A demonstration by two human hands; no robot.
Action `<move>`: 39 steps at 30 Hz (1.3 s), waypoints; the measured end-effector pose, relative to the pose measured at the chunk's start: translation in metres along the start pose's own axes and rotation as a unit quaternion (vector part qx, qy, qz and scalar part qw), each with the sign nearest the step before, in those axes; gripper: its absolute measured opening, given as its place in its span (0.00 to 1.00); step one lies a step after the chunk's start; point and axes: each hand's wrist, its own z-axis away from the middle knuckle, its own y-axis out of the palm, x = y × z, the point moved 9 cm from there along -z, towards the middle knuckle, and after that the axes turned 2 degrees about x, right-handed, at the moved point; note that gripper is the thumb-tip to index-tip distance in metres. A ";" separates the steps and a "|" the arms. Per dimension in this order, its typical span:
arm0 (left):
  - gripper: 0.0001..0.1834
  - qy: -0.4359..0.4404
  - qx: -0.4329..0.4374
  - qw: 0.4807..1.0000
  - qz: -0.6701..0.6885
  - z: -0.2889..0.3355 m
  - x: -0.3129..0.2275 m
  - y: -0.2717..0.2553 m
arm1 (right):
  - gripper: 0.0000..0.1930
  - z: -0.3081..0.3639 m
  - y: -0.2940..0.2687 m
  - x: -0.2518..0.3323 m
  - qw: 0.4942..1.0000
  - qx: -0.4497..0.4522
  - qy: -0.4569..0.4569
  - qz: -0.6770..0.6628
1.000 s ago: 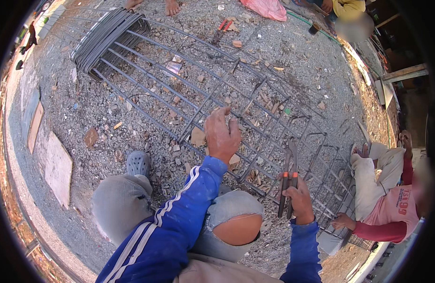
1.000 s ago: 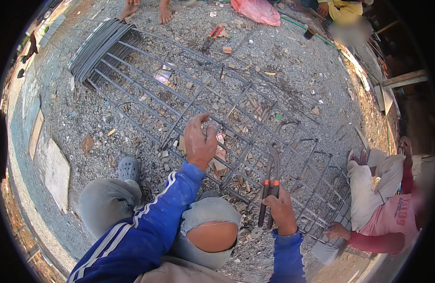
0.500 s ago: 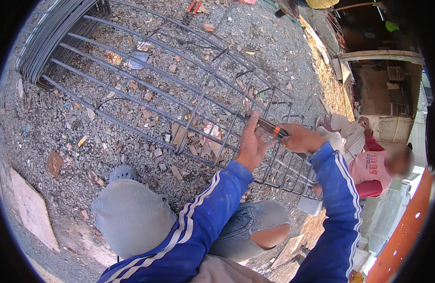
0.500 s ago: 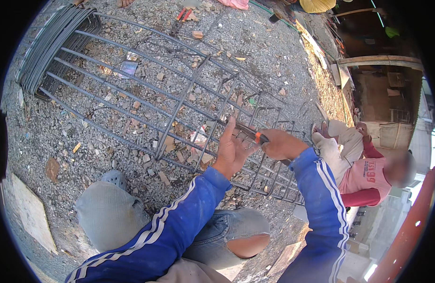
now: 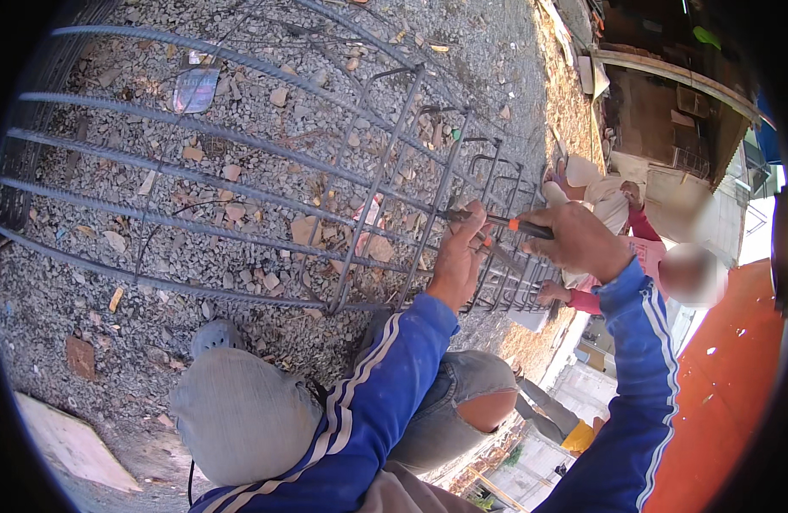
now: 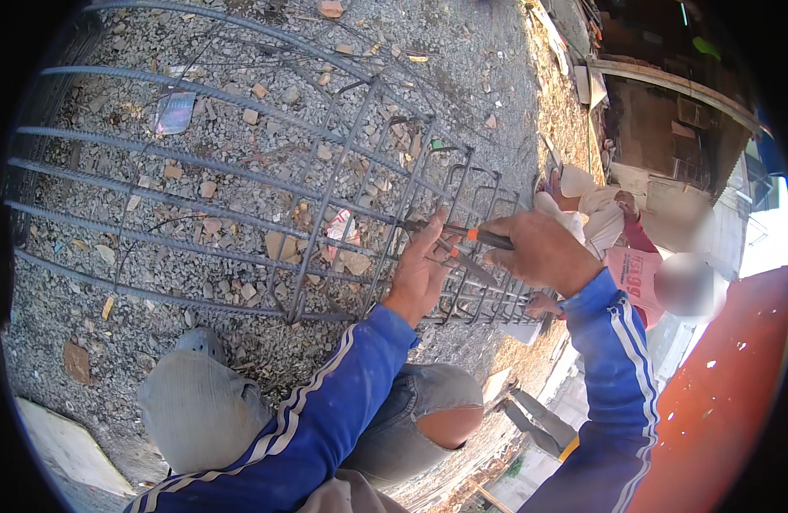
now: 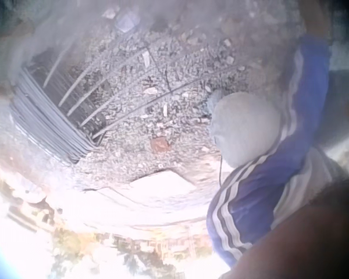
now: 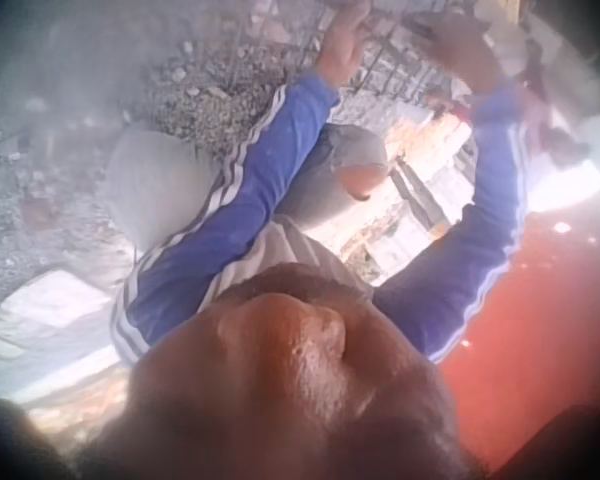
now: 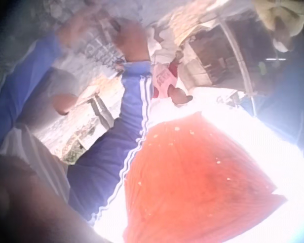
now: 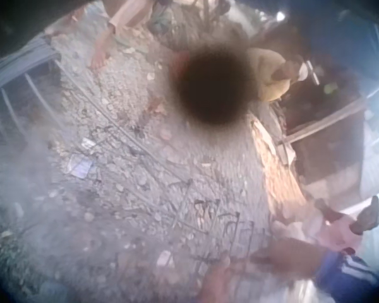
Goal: The person assembles a rebar cage by hand and using pliers, securing metal wires around the intersections of the reinforcement bars.
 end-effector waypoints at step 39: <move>0.23 -0.045 -0.019 0.998 0.044 0.046 0.017 0.021 | 0.37 0.088 0.081 0.025 0.963 -0.221 0.133 0.075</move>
